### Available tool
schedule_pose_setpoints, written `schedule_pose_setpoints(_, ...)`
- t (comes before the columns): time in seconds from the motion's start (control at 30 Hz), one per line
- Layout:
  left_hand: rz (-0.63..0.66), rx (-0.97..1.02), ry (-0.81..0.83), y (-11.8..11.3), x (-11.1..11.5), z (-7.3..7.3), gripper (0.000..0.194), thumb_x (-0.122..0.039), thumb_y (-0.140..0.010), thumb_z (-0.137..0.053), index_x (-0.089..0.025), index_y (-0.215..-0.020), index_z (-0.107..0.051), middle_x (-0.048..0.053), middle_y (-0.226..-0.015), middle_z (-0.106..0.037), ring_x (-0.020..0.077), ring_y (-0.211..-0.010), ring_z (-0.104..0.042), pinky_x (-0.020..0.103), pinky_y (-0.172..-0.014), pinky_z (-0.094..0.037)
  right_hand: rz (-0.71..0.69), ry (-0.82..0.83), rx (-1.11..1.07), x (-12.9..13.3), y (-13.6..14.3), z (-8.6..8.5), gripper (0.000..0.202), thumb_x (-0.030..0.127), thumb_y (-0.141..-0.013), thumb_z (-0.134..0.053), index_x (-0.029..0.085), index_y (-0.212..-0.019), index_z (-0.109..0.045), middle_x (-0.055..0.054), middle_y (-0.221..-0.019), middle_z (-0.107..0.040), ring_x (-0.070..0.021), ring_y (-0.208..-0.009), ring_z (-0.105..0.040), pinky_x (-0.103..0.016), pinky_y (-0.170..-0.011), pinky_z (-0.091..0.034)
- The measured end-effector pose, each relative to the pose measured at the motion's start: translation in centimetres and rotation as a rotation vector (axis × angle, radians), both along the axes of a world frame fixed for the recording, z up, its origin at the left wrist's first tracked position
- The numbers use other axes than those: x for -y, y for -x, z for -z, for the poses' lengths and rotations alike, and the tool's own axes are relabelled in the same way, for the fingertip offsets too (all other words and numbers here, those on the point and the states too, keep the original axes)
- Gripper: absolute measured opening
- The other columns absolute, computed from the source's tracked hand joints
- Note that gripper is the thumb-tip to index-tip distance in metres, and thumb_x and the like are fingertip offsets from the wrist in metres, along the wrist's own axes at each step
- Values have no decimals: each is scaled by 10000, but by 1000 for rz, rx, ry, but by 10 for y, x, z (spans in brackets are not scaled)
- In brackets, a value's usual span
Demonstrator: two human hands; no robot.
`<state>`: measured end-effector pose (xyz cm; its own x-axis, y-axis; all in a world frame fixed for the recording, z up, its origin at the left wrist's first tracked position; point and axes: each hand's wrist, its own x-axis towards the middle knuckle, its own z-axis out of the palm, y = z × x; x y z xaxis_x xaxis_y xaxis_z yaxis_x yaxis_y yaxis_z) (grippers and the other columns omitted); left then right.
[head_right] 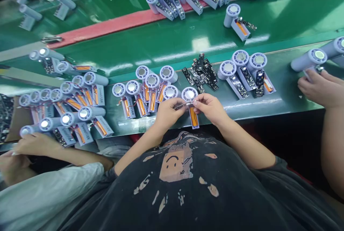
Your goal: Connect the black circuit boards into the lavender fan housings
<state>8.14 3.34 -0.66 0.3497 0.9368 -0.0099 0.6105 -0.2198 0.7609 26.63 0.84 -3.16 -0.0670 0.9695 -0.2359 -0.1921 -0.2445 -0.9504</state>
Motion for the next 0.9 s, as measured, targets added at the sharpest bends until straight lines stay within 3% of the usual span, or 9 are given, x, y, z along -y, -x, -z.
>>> schedule_pose_setpoints(0.1,-52,157,102,-1,0,1,120,-182,-771,-700,-174,-891,-710,4,-810,-737,127,-686,-642,244,-659,-502,33,174,-277,0,3,1,353,416,-652,-867,212,-808,-625,30,-685,-657,-104,-620,-625,-260,-612,-544)
schedule_pose_setpoints(0.2,-41,278,198,0,3,3,133,-171,-753,-696,-161,-885,-703,23,-837,-734,122,-698,-645,244,-662,-506,89,187,-356,8,9,0,349,369,-672,-850,231,-926,-654,-2,-867,-731,-120,-748,-674,-273,-691,-572)
schedule_pose_setpoints(0.27,-46,331,241,2,5,4,113,-167,-743,-706,-154,-855,-697,29,-841,-733,124,-722,-655,254,-696,-518,95,61,-230,15,13,-2,307,344,-733,-798,250,-994,-666,-21,-972,-740,-148,-848,-683,-325,-779,-578)
schedule_pose_setpoints(0.37,-60,380,287,6,9,6,93,-193,-735,-732,-156,-802,-679,15,-804,-719,126,-728,-656,263,-721,-531,26,-280,218,24,16,-2,127,290,-821,-703,264,-945,-698,-35,-977,-730,-198,-933,-661,-412,-875,-536)
schedule_pose_setpoints(0.43,-66,397,312,8,12,5,103,-214,-741,-739,-159,-794,-669,10,-792,-710,130,-734,-656,267,-719,-537,-24,-484,458,24,17,1,78,268,-864,-648,267,-903,-715,-38,-939,-719,-213,-925,-643,-429,-873,-506)
schedule_pose_setpoints(0.5,-86,382,305,11,15,3,108,-217,-751,-735,-161,-814,-668,12,-800,-706,135,-741,-655,272,-721,-539,-40,-596,560,23,18,4,115,268,-899,-609,263,-887,-723,-38,-894,-697,-209,-889,-624,-410,-835,-490)
schedule_pose_setpoints(0.7,-85,288,284,36,42,-4,293,-318,-828,-705,-189,-1085,-650,23,-904,-669,153,-819,-635,287,-774,-532,-12,-617,618,22,26,13,116,269,-906,-599,267,-890,-713,-22,-841,-589,-191,-834,-551,-364,-754,-454)
schedule_pose_setpoints(0.8,-103,436,338,49,64,3,427,-518,-938,-544,-183,-1193,-612,21,-849,-606,140,-728,-574,283,-711,-518,5,-649,635,26,30,13,113,240,-899,-590,266,-889,-700,-19,-859,-529,-187,-859,-532,-371,-784,-446)
schedule_pose_setpoints(0.9,-101,568,384,55,76,9,494,-591,-989,-387,-181,-1144,-616,23,-803,-582,136,-670,-542,290,-667,-507,21,-650,662,29,33,14,106,219,-878,-593,266,-867,-688,-18,-868,-477,-193,-882,-517,-387,-812,-441)
